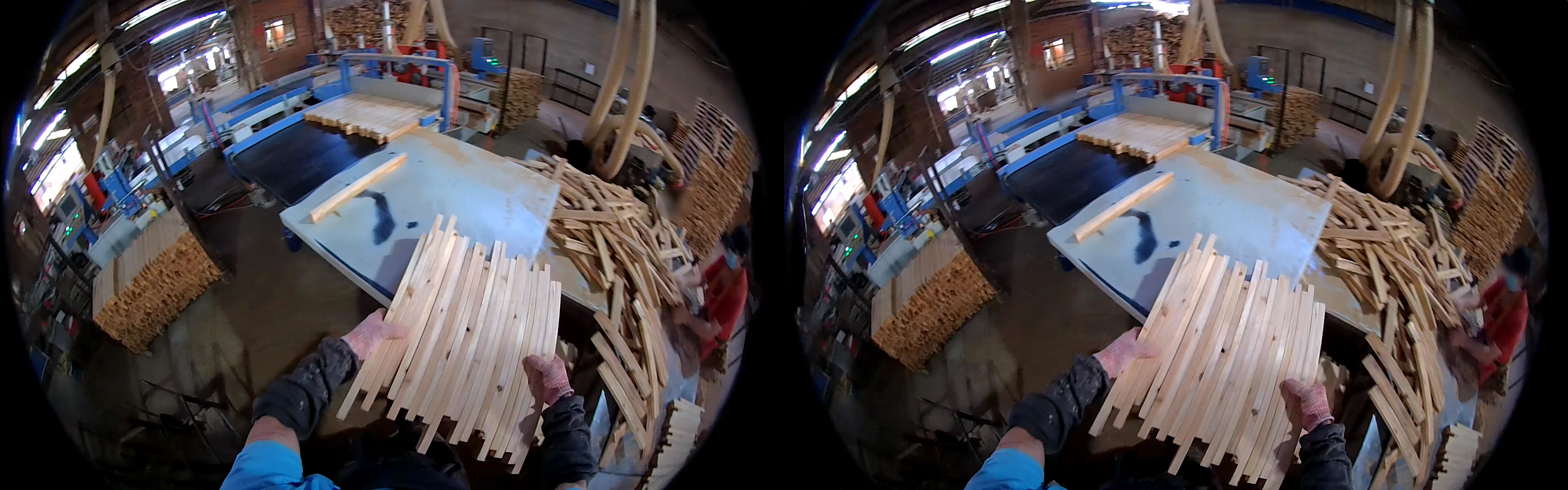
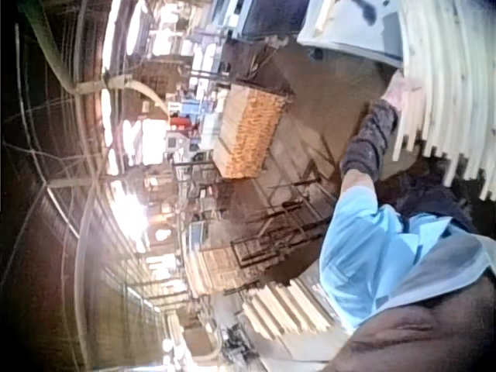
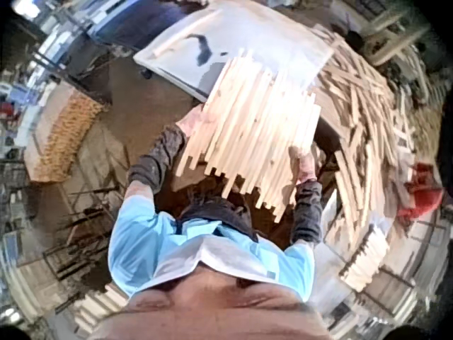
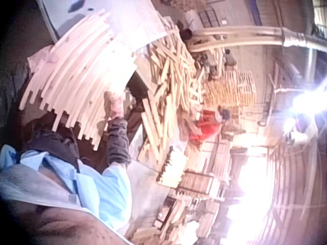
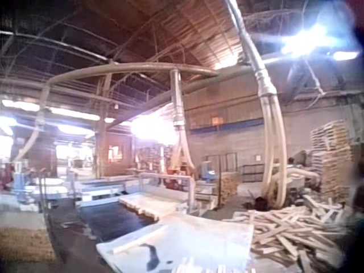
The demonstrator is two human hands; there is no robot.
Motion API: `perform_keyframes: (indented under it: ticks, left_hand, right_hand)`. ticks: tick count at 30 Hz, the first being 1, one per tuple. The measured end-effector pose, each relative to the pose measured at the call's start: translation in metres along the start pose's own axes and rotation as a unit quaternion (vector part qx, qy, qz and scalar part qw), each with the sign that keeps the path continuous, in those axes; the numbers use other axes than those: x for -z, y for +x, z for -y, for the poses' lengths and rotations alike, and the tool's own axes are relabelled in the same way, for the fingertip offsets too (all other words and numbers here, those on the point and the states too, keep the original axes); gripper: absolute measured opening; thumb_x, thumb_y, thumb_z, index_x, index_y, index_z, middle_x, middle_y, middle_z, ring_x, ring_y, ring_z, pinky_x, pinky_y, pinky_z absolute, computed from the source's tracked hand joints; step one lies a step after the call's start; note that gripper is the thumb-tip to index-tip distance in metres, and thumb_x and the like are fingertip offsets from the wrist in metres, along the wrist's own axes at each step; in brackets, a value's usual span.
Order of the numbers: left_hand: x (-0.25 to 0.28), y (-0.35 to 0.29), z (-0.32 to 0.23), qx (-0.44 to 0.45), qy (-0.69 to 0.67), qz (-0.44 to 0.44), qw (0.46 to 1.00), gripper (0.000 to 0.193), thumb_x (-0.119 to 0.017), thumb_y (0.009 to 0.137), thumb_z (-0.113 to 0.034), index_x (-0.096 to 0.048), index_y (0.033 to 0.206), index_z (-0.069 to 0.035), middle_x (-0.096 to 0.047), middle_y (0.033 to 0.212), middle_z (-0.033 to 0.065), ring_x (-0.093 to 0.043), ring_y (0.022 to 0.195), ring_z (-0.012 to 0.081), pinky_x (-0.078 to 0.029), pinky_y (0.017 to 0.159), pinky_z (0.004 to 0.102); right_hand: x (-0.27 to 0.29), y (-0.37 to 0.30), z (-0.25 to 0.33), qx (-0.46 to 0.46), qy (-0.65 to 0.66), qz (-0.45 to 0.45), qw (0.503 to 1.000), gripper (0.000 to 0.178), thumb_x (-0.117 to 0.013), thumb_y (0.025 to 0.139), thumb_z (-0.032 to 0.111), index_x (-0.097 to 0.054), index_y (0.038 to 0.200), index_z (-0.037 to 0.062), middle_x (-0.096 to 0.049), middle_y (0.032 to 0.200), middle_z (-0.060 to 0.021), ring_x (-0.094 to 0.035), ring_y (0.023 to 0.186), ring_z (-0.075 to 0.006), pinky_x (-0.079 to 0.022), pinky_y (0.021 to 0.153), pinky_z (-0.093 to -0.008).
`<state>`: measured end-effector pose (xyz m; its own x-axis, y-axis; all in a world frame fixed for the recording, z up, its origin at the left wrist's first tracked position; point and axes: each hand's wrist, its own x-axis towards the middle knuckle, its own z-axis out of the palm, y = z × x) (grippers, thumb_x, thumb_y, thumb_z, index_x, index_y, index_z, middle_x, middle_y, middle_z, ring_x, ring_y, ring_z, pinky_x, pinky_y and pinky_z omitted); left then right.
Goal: The person repeatedly picks up stacks of light-colored wooden planks from a metal table and places them onto a conveyor belt. The person also arranges individual planks on the table to form neat stacks before moving them. The task involves continuous handling and stacking of the wooden pieces in a workshop environment.
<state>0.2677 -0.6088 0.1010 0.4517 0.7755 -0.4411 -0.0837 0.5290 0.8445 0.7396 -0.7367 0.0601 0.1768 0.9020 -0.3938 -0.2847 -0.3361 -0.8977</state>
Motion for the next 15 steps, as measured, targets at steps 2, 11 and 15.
perform_keyframes:
  ticks: [2, 11, 15]
  left_hand:
    - [0.032, 0.033, -0.023, -0.014, 0.087, -0.029, 0.996, 0.074, -0.081, 0.093, -0.021, -0.046, 0.153, 0.004, -0.065, 0.138, 0.0156, -0.065, 0.122, 0.0239, -0.054, 0.107, 0.0383]
    - [0.121, 0.22, -0.165, -0.043, 0.239, 0.051, 0.969, 0.11, -0.088, 0.088, -0.049, -0.028, 0.168, -0.002, -0.049, 0.162, 0.0214, -0.048, 0.147, 0.0331, -0.038, 0.125, 0.0448]
    - [0.135, 0.289, -0.232, 0.084, 0.619, -0.11, 0.773, 0.127, -0.069, 0.083, -0.084, -0.028, 0.168, 0.0, -0.041, 0.165, 0.0309, -0.044, 0.152, 0.0444, -0.038, 0.125, 0.0501]
  right_hand:
    - [-0.021, 0.039, 0.01, -0.044, -0.08, -0.011, 0.996, 0.022, -0.079, 0.09, 0.007, -0.072, 0.11, 0.0007, -0.071, 0.087, -0.0053, -0.068, 0.074, -0.0195, -0.057, 0.071, -0.0346]
    - [-0.117, 0.178, 0.055, 0.026, 0.056, -0.065, 0.996, 0.03, -0.075, 0.092, -0.005, -0.068, 0.12, -0.0028, -0.077, 0.103, -0.0119, -0.075, 0.089, -0.0252, -0.062, 0.078, -0.0388]
    - [-0.167, 0.241, 0.078, 0.007, 0.065, -0.13, 0.989, 0.037, -0.078, 0.09, -0.004, -0.065, 0.125, -0.0027, -0.076, 0.108, -0.0131, -0.075, 0.093, -0.0263, -0.062, 0.083, -0.0387]
